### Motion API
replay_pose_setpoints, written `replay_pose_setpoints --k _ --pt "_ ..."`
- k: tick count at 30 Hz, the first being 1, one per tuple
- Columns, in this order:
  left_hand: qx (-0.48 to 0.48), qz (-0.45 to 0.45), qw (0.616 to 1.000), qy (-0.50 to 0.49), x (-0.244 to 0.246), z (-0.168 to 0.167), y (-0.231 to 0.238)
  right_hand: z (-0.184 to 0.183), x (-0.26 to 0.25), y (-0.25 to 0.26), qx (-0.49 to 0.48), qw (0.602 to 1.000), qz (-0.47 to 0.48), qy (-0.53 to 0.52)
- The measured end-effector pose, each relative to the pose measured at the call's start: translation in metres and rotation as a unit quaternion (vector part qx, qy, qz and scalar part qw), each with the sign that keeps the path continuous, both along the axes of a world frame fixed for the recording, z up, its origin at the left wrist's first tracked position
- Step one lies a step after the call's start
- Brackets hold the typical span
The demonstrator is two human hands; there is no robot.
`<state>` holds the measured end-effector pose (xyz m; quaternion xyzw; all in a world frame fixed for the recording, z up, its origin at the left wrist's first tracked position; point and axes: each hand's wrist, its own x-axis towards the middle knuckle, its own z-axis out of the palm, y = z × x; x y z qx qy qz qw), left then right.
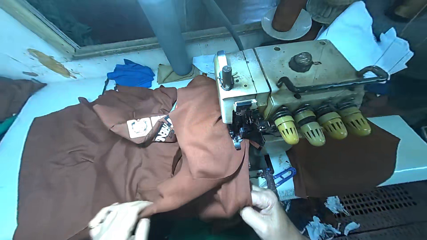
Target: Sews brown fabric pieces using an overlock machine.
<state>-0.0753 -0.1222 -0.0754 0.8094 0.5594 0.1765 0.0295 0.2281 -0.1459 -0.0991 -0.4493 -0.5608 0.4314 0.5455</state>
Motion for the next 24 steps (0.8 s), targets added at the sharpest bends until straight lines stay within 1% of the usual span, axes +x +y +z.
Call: replay_pose_setpoints --k 2,4,5,6,8,10,12,14,16,18,20,22,24 --pt "0.024 0.016 1.000 -0.012 -0.021 0.006 0.008 -0.007 0.004 -0.017 -0.021 0.999 0.044 -0.023" --pt "-0.006 0.020 1.000 -0.021 -0.030 0.015 0.016 -0.012 0.009 -0.032 -0.067 0.992 0.079 -0.068" --pt "-0.018 0.016 0.999 -0.041 -0.025 0.023 0.019 -0.012 0.011 -0.037 -0.091 0.988 0.084 -0.088" --pt "-0.019 0.004 0.998 -0.060 -0.013 0.033 0.021 -0.011 0.013 -0.039 -0.112 0.987 0.075 -0.090" --pt "-0.014 -0.047 0.994 -0.100 0.022 0.054 0.023 -0.005 0.015 -0.036 -0.133 0.990 0.020 -0.035" --pt "0.011 -0.105 0.984 -0.144 0.061 0.061 0.027 -0.003 0.015 -0.023 -0.095 0.994 -0.042 0.046" --pt "0.025 -0.158 0.973 -0.165 0.097 0.058 0.036 -0.001 0.015 -0.006 -0.050 0.991 -0.078 0.095" --pt "0.056 -0.183 0.973 -0.131 0.122 0.047 0.049 0.002 0.015 0.005 -0.038 0.989 -0.085 0.116" --pt "0.079 -0.179 0.977 -0.089 0.128 0.038 0.059 0.005 0.014 0.006 -0.055 0.988 -0.073 0.127" --pt "0.032 -0.178 0.980 -0.082 0.121 0.045 0.062 0.009 0.013 -0.001 -0.094 0.985 -0.066 0.128" --pt "-0.030 -0.185 0.978 -0.094 0.111 0.061 0.058 0.013 0.014 -0.010 -0.123 0.981 -0.048 0.139" --pt "-0.069 -0.201 0.970 -0.115 0.108 0.073 0.053 0.013 0.015 -0.015 -0.121 0.982 -0.026 0.141" --pt "-0.073 -0.220 0.966 -0.113 0.113 0.081 0.048 0.010 0.017 -0.014 -0.094 0.986 -0.009 0.139"
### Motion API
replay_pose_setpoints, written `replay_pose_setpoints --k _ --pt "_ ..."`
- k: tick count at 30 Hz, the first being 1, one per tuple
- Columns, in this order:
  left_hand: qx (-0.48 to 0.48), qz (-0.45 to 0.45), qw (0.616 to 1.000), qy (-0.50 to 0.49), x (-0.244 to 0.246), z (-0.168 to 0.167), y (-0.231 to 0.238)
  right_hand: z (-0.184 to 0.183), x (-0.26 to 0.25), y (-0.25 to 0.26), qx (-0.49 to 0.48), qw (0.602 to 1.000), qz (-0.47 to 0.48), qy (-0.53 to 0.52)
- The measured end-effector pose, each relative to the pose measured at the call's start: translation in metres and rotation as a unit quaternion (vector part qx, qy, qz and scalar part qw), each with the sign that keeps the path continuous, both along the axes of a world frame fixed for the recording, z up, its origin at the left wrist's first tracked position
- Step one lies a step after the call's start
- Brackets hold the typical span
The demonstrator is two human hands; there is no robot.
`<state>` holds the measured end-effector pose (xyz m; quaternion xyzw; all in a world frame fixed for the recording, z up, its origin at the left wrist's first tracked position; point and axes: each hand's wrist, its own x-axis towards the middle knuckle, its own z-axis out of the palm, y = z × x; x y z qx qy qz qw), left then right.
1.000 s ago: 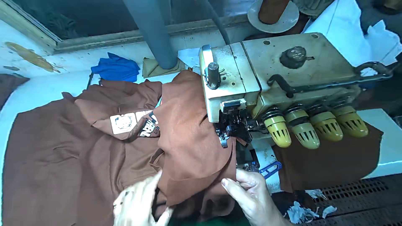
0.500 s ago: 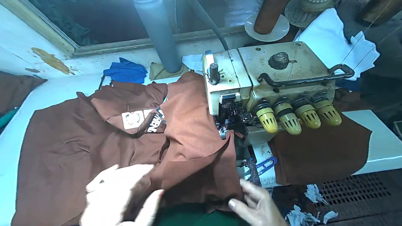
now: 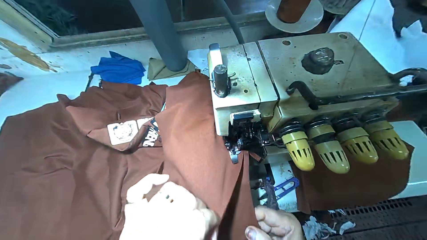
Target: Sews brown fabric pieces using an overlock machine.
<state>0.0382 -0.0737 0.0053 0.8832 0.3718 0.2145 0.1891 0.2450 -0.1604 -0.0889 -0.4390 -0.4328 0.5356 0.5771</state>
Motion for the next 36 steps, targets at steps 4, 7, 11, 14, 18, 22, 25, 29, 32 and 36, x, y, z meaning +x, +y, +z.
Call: replay_pose_setpoints --k 4,7,11,14,18,22,25,29,32,36 --pt "0.067 -0.029 0.995 0.060 0.026 0.003 0.001 -0.004 0.000 0.008 0.033 0.999 -0.012 -0.015" --pt "0.105 -0.020 0.990 0.087 0.043 -0.008 0.012 -0.001 -0.002 0.021 0.034 0.998 -0.045 -0.027" --pt "0.137 0.007 0.990 0.039 0.052 -0.029 0.030 0.000 -0.008 0.040 0.050 0.994 -0.083 -0.046" --pt "0.066 0.021 0.997 0.042 0.042 -0.022 0.029 0.005 -0.006 0.037 0.026 0.996 -0.076 -0.039" --pt "-0.008 0.005 1.000 0.012 0.026 -0.014 0.020 0.004 -0.001 0.026 0.018 0.999 -0.031 0.016" --pt "0.010 -0.021 0.999 -0.034 0.025 -0.019 0.012 0.000 0.001 0.024 0.031 0.999 -0.015 0.031" --pt "0.066 -0.023 0.997 0.016 0.033 -0.023 0.015 -0.002 -0.001 0.026 0.044 0.999 -0.022 0.012" --pt "0.139 -0.004 0.990 0.038 0.042 -0.031 0.026 0.004 -0.011 0.034 0.056 0.996 -0.034 -0.055" --pt "0.173 -0.010 0.984 0.041 0.040 -0.036 0.037 0.004 -0.022 0.039 0.079 0.990 -0.027 -0.114" --pt "0.176 -0.018 0.984 0.033 0.036 -0.040 0.043 0.010 -0.031 0.043 0.087 0.979 -0.026 -0.184"
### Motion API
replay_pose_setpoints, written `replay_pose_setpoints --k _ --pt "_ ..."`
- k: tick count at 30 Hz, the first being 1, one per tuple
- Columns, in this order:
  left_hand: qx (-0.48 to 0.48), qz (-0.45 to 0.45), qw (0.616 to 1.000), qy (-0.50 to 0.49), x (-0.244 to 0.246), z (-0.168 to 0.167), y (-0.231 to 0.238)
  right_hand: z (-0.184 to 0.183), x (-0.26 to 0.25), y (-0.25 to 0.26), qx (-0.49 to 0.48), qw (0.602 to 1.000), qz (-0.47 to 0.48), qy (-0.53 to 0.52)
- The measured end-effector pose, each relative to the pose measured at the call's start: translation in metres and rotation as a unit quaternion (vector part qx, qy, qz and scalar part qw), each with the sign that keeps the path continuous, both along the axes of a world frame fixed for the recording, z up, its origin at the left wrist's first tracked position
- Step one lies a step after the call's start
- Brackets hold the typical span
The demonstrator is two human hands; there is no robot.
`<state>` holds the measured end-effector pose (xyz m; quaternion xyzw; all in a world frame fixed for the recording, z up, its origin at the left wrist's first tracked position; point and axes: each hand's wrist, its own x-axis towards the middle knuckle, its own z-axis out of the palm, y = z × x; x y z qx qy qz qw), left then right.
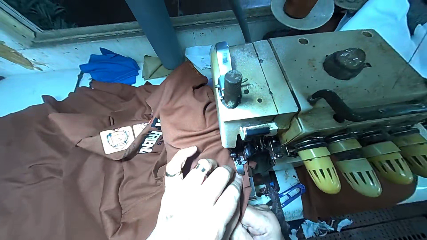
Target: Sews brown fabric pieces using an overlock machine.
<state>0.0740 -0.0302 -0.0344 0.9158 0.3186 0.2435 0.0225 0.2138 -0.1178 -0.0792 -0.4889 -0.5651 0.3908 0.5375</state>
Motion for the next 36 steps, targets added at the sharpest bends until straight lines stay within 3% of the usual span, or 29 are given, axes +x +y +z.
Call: replay_pose_setpoints --k 7,10,14,17,20,26,36 --pt "0.004 0.028 0.995 -0.093 -0.004 -0.016 0.018 0.009 -0.012 0.008 0.039 0.998 0.023 -0.043" --pt "-0.022 0.098 0.990 -0.101 -0.003 -0.011 0.021 0.007 -0.010 0.013 0.055 0.996 0.060 -0.047" --pt "-0.105 0.152 0.974 -0.131 -0.021 -0.005 0.004 0.008 0.003 0.010 0.055 0.993 0.092 -0.057" --pt "-0.191 0.114 0.961 -0.161 -0.030 0.006 -0.023 0.010 0.010 0.007 0.067 0.995 0.051 -0.057" --pt "-0.251 0.083 0.943 -0.202 -0.024 0.007 -0.048 0.010 0.015 0.011 0.073 0.992 0.083 -0.069" --pt "-0.156 0.157 0.962 -0.159 -0.035 0.002 -0.015 0.007 0.021 0.009 0.060 0.986 0.149 -0.050" --pt "-0.166 0.155 0.951 -0.210 -0.042 -0.011 -0.001 0.003 0.020 0.011 0.025 0.982 0.182 -0.044"
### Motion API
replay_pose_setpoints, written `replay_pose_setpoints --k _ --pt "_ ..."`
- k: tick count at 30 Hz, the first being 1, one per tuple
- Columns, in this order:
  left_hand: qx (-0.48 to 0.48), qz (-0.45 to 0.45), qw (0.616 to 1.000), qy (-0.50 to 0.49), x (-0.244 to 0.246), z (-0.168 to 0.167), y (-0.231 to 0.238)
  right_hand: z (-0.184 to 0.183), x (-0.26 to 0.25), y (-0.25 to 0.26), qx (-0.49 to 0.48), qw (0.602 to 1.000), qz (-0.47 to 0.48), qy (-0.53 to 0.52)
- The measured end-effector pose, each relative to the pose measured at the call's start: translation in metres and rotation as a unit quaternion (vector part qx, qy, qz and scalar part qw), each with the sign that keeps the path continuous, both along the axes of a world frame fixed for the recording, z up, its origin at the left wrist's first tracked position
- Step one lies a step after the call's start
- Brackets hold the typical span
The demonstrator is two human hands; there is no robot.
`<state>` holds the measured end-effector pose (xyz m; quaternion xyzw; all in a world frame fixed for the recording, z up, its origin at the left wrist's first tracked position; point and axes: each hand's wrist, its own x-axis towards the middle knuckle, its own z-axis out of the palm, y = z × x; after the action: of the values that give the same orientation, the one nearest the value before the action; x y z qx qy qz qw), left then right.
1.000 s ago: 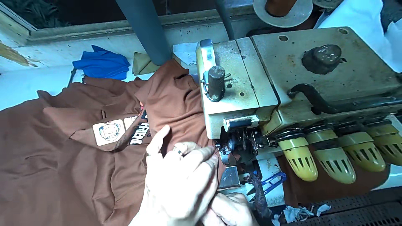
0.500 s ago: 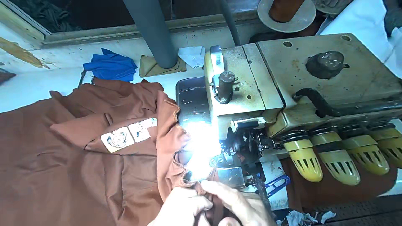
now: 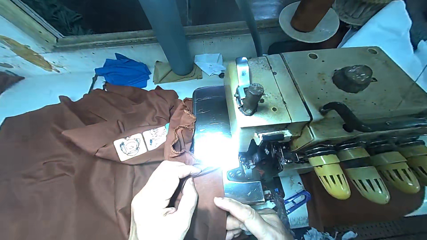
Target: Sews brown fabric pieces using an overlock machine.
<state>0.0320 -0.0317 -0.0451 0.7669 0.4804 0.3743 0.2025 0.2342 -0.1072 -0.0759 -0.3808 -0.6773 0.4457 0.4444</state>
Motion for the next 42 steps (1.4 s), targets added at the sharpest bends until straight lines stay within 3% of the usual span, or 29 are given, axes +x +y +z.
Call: replay_pose_setpoints --k 8,14,20,26,30,34,37,39,40,42 --pt "0.053 0.036 0.998 0.009 -0.003 -0.012 0.009 0.003 -0.003 -0.002 -0.001 1.000 -0.007 0.003" --pt "0.055 0.052 0.997 0.023 -0.011 -0.021 0.018 0.006 0.014 -0.009 0.046 0.989 -0.130 0.059" --pt "-0.039 0.017 0.996 0.081 -0.020 0.001 -0.002 0.008 0.017 -0.004 0.056 0.992 -0.108 0.034" --pt "-0.178 -0.115 0.963 0.169 -0.020 0.042 -0.022 0.006 -0.004 0.003 0.023 0.997 -0.008 -0.070" --pt "-0.268 -0.234 0.931 0.078 -0.015 0.036 -0.037 0.004 -0.007 0.004 0.034 0.999 0.005 -0.019" --pt "-0.263 -0.265 0.927 0.043 -0.019 0.024 -0.043 -0.005 0.023 -0.003 0.058 0.992 -0.113 -0.009" --pt "-0.213 -0.197 0.957 -0.007 -0.026 0.014 -0.048 -0.009 0.050 -0.008 0.030 0.982 -0.183 -0.023" --pt "-0.216 -0.105 0.963 -0.118 -0.029 -0.001 -0.056 -0.006 0.055 -0.009 0.023 0.981 -0.190 -0.011" --pt "-0.243 -0.044 0.949 -0.195 -0.027 -0.009 -0.064 -0.001 0.054 -0.011 0.022 0.985 -0.171 -0.002" --pt "-0.351 0.070 0.865 -0.352 -0.019 -0.018 -0.080 0.014 0.043 -0.014 0.016 0.993 -0.116 0.031"
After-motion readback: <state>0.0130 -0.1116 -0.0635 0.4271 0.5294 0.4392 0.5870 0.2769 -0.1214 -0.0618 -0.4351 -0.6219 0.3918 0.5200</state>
